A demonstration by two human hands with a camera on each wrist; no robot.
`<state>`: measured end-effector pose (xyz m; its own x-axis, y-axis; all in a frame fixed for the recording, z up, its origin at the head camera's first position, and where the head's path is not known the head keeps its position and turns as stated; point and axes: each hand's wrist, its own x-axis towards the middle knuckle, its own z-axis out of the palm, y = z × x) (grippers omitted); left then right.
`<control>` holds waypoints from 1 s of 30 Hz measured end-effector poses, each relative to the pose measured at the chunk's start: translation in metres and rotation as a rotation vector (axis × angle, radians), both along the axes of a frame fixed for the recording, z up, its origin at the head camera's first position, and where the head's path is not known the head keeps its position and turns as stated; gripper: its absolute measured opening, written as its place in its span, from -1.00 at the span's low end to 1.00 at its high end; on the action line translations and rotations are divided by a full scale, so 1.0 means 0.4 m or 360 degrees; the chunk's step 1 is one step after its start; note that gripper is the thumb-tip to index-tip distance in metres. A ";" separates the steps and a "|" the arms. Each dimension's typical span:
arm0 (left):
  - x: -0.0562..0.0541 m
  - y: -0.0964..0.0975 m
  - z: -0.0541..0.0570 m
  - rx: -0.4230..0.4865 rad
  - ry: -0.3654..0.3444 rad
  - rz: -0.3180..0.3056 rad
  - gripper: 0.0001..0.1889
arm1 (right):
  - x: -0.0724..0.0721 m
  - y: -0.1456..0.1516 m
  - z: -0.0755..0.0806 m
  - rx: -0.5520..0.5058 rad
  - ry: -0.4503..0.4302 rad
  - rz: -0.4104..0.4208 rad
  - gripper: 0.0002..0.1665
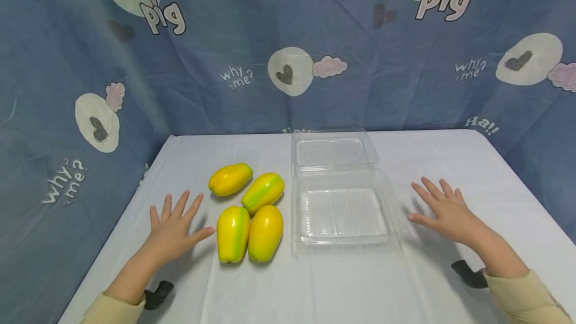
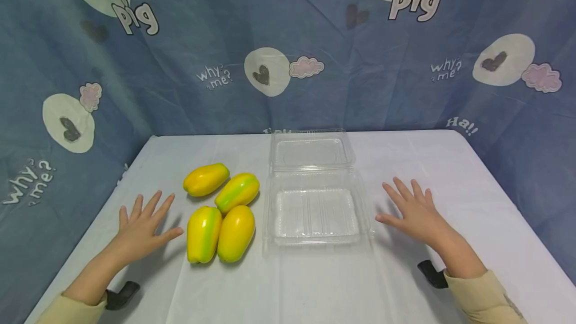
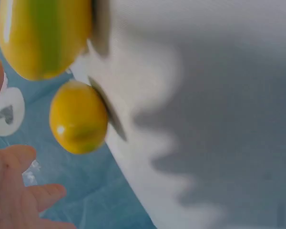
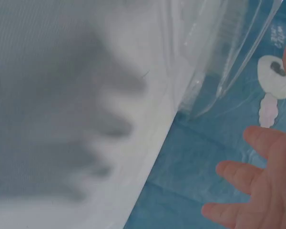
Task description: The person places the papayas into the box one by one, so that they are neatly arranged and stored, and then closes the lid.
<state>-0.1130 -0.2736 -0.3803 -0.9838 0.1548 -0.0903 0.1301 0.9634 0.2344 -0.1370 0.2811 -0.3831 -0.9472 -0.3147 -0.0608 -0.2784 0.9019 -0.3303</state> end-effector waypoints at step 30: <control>0.019 0.140 -0.014 0.0441 -0.0261 0.0077 -0.06 | 0.034 -0.052 -0.079 -0.0230 0.0658 0.0586 -0.25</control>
